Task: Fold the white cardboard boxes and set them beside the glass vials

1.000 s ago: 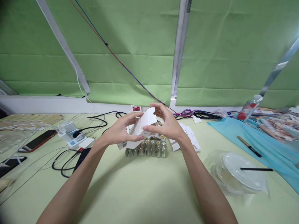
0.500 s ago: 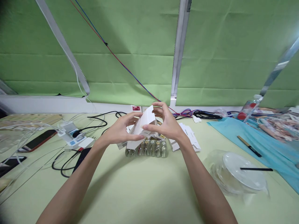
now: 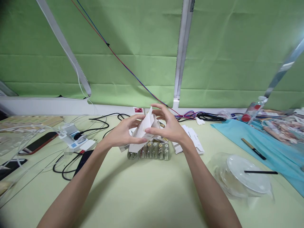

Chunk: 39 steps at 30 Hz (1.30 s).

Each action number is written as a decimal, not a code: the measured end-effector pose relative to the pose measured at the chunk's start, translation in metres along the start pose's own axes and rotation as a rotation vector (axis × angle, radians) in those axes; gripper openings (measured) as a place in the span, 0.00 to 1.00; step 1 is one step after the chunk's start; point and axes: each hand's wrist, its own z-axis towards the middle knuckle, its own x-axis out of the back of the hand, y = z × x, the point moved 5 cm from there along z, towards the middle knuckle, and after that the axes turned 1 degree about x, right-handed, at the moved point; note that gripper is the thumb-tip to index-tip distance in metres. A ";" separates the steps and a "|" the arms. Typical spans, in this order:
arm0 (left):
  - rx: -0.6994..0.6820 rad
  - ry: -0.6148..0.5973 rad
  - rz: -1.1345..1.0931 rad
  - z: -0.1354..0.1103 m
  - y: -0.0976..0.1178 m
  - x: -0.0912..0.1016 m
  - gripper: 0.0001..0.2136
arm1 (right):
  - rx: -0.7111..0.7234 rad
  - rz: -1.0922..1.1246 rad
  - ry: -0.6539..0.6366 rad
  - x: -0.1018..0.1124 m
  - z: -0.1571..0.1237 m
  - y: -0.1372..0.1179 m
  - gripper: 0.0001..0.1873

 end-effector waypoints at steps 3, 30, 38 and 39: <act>-0.010 -0.001 -0.008 0.000 0.000 0.000 0.35 | 0.017 -0.019 -0.019 0.000 0.000 0.000 0.42; -0.015 0.024 -0.117 -0.003 -0.003 -0.002 0.43 | 0.046 -0.217 -0.105 -0.005 -0.003 -0.005 0.39; -0.059 -0.027 -0.132 -0.005 0.001 -0.004 0.42 | 0.023 -0.194 -0.123 -0.005 -0.003 -0.005 0.42; -0.071 -0.031 -0.120 -0.005 0.002 -0.004 0.42 | 0.020 -0.194 -0.126 -0.005 -0.003 -0.004 0.42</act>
